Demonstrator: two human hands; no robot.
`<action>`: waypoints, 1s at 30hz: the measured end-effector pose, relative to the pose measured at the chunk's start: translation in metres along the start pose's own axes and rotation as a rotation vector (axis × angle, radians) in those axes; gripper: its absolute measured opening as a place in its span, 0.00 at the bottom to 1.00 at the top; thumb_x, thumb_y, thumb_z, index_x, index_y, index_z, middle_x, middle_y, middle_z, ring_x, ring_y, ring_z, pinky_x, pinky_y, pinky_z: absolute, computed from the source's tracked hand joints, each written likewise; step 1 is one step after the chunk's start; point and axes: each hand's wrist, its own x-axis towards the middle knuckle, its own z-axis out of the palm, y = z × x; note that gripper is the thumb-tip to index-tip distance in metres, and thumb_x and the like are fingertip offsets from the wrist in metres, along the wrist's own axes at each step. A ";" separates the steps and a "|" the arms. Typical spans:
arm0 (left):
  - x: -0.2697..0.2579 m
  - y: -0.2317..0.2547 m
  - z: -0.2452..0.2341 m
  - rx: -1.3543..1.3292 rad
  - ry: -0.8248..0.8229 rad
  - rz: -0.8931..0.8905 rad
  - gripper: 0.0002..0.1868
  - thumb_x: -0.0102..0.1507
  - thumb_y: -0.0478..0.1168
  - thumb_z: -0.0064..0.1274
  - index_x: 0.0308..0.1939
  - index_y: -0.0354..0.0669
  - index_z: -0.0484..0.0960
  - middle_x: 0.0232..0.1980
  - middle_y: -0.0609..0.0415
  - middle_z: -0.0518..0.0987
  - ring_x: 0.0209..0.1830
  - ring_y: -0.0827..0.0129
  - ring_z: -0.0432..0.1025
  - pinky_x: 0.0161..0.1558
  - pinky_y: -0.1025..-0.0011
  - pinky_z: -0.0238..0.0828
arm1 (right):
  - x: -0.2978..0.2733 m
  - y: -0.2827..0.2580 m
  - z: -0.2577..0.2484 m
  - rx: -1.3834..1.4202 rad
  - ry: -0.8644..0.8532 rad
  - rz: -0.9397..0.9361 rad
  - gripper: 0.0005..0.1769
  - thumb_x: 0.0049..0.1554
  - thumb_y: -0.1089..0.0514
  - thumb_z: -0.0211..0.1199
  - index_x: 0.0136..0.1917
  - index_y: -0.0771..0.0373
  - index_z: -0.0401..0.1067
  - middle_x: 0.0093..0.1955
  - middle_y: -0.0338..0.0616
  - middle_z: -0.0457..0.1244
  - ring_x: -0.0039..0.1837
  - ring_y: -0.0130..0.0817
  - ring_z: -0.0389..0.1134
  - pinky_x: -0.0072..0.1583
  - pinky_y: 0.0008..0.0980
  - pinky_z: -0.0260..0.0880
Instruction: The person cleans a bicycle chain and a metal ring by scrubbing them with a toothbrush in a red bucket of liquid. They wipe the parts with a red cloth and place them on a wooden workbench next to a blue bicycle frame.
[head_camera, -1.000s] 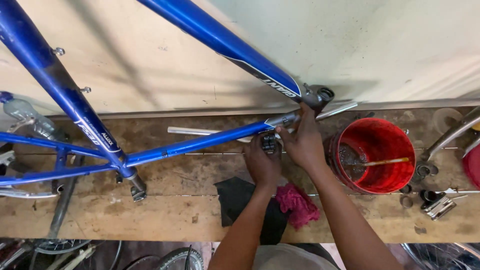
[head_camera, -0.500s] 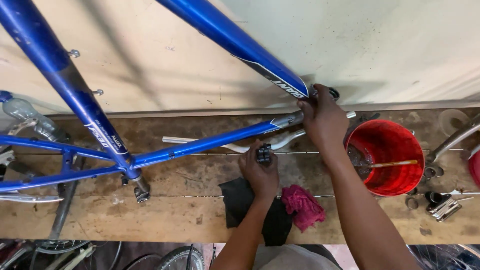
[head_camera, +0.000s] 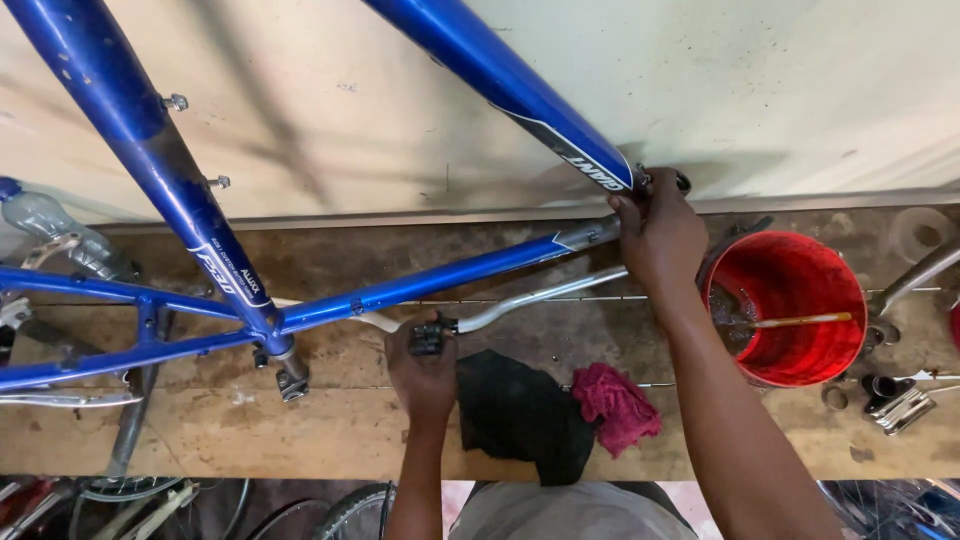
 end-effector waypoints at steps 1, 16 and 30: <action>0.004 -0.011 0.002 -0.001 0.001 0.002 0.16 0.51 0.30 0.61 0.43 0.40 0.80 0.41 0.42 0.78 0.42 0.46 0.73 0.49 0.51 0.68 | -0.001 0.000 0.000 0.001 0.002 -0.001 0.23 0.62 0.43 0.60 0.62 0.59 0.63 0.45 0.53 0.66 0.48 0.66 0.69 0.50 0.65 0.66; 0.014 -0.092 0.006 -0.506 0.047 -0.151 0.25 0.58 0.27 0.60 0.59 0.40 0.76 0.51 0.48 0.78 0.53 0.72 0.68 0.58 0.66 0.66 | -0.013 -0.014 -0.007 0.185 -0.035 0.104 0.34 0.56 0.52 0.64 0.71 0.62 0.56 0.39 0.56 0.67 0.47 0.66 0.69 0.53 0.63 0.65; 0.061 -0.084 -0.001 -0.808 0.038 -0.084 0.37 0.51 0.15 0.55 0.65 0.37 0.73 0.66 0.43 0.72 0.64 0.57 0.68 0.56 0.64 0.71 | -0.068 0.068 0.099 0.143 -0.412 -0.041 0.22 0.60 0.55 0.53 0.67 0.54 0.68 0.53 0.60 0.64 0.54 0.67 0.67 0.54 0.60 0.68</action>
